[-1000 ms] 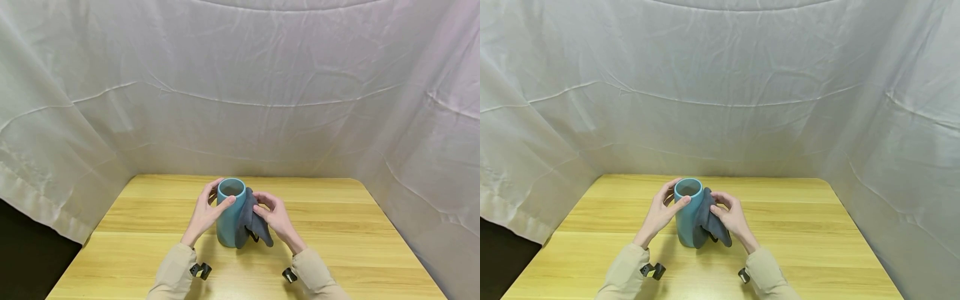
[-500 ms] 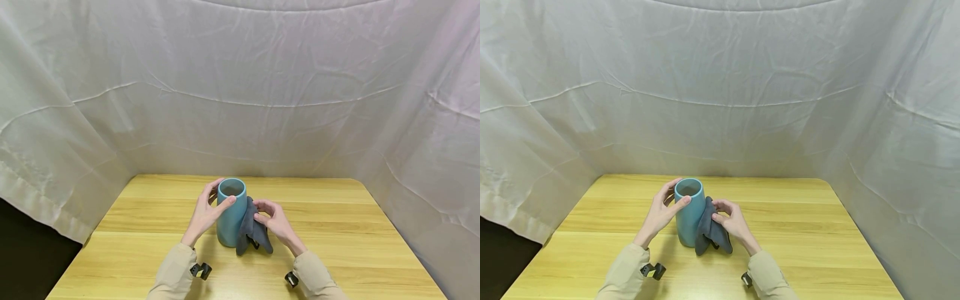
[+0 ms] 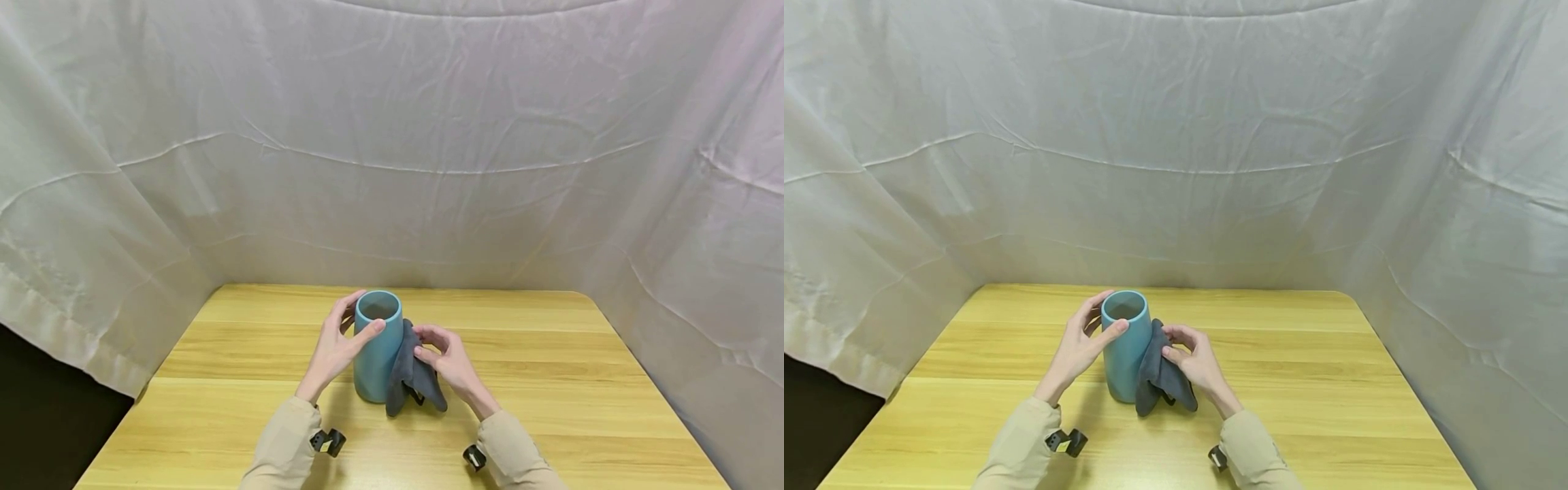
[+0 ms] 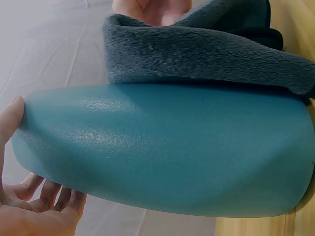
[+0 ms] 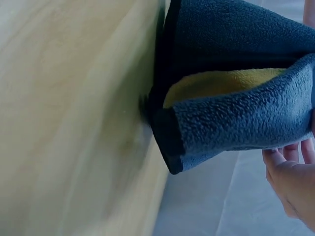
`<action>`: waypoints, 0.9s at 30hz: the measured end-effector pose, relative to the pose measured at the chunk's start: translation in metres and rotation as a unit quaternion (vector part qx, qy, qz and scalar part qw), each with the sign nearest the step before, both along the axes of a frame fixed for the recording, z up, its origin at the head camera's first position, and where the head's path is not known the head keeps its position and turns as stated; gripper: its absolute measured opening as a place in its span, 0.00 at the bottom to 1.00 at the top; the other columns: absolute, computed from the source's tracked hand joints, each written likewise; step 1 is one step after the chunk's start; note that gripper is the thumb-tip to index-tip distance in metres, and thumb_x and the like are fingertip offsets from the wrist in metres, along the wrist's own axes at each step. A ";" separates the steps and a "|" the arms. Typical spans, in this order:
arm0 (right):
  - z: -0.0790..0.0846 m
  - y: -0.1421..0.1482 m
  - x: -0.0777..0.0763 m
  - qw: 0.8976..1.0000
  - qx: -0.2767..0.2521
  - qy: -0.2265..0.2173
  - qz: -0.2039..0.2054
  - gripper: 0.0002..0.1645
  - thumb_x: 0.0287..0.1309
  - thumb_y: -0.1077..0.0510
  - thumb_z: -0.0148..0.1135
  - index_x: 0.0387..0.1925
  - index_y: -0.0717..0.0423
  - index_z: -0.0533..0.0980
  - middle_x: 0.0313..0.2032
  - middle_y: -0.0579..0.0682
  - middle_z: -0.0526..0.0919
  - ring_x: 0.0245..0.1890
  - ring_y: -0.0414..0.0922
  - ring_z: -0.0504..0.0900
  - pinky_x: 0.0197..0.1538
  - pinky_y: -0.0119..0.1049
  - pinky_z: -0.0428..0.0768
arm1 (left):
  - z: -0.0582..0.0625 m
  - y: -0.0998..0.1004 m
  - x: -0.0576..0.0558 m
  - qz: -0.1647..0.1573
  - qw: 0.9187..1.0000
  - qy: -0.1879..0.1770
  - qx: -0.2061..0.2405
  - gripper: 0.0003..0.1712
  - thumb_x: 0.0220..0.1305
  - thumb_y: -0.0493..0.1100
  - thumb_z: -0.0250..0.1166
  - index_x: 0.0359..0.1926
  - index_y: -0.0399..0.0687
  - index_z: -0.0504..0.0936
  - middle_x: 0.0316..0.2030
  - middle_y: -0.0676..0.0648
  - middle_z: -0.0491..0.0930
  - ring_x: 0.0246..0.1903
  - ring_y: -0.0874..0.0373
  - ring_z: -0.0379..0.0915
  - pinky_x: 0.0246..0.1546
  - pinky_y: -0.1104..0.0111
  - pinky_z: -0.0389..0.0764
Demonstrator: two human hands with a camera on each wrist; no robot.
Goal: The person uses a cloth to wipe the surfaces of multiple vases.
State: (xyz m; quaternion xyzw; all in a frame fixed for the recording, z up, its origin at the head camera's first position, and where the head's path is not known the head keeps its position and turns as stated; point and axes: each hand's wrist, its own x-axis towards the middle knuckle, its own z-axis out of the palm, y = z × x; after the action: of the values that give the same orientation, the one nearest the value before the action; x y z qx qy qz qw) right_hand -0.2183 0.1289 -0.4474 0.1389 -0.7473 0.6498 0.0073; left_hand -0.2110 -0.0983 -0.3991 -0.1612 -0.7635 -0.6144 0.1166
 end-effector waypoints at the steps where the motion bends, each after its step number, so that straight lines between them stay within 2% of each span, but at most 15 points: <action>1: 0.002 -0.001 0.001 1.000 -0.005 -0.001 -0.002 0.22 0.62 0.72 0.61 0.58 0.70 0.75 0.53 0.68 0.81 0.47 0.36 0.80 0.53 0.25 0.80 | 0.000 0.000 0.000 -0.001 1.000 0.003 -0.002 0.35 0.61 0.44 0.73 0.68 0.51 0.71 0.61 0.43 0.75 0.60 0.47 0.73 0.71 0.49 0.71; 5: 0.016 -0.004 0.003 0.999 -0.032 0.012 -0.003 0.22 0.63 0.73 0.61 0.59 0.72 0.74 0.55 0.70 0.79 0.48 0.36 0.80 0.53 0.23 0.81 | 0.000 0.000 0.000 -0.001 1.000 0.001 -0.001 0.35 0.61 0.44 0.73 0.68 0.50 0.72 0.61 0.43 0.76 0.60 0.47 0.73 0.71 0.49 0.71; 13: 0.042 -0.011 0.007 0.995 -0.072 0.073 -0.004 0.22 0.63 0.71 0.62 0.58 0.71 0.75 0.55 0.70 0.79 0.49 0.37 0.80 0.53 0.24 0.83 | -0.001 0.000 -0.001 -0.003 1.000 -0.007 0.000 0.34 0.62 0.44 0.73 0.68 0.50 0.72 0.61 0.44 0.75 0.61 0.47 0.72 0.72 0.51 0.70; 23: 0.043 -0.011 0.008 0.994 -0.078 0.074 0.000 0.22 0.64 0.71 0.61 0.58 0.71 0.75 0.56 0.70 0.78 0.49 0.37 0.80 0.53 0.24 0.83 | -0.001 -0.001 0.000 -0.002 1.000 -0.010 -0.001 0.34 0.62 0.45 0.73 0.68 0.51 0.72 0.62 0.44 0.75 0.61 0.47 0.72 0.72 0.51 0.70; 27: 0.041 -0.010 0.007 0.994 -0.075 0.080 0.003 0.21 0.64 0.69 0.62 0.58 0.71 0.75 0.53 0.64 0.81 0.49 0.38 0.80 0.53 0.25 0.83 | -0.001 -0.001 0.000 -0.003 1.000 -0.008 -0.001 0.34 0.62 0.44 0.73 0.68 0.51 0.72 0.62 0.44 0.75 0.61 0.47 0.72 0.72 0.51 0.70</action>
State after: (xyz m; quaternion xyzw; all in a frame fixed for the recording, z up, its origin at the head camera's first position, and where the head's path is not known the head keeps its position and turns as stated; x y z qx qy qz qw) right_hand -0.2109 0.1185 -0.4060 0.1915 -0.6931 0.6908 0.0755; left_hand -0.2110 -0.0991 -0.3999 -0.1586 -0.7645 -0.6153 0.1087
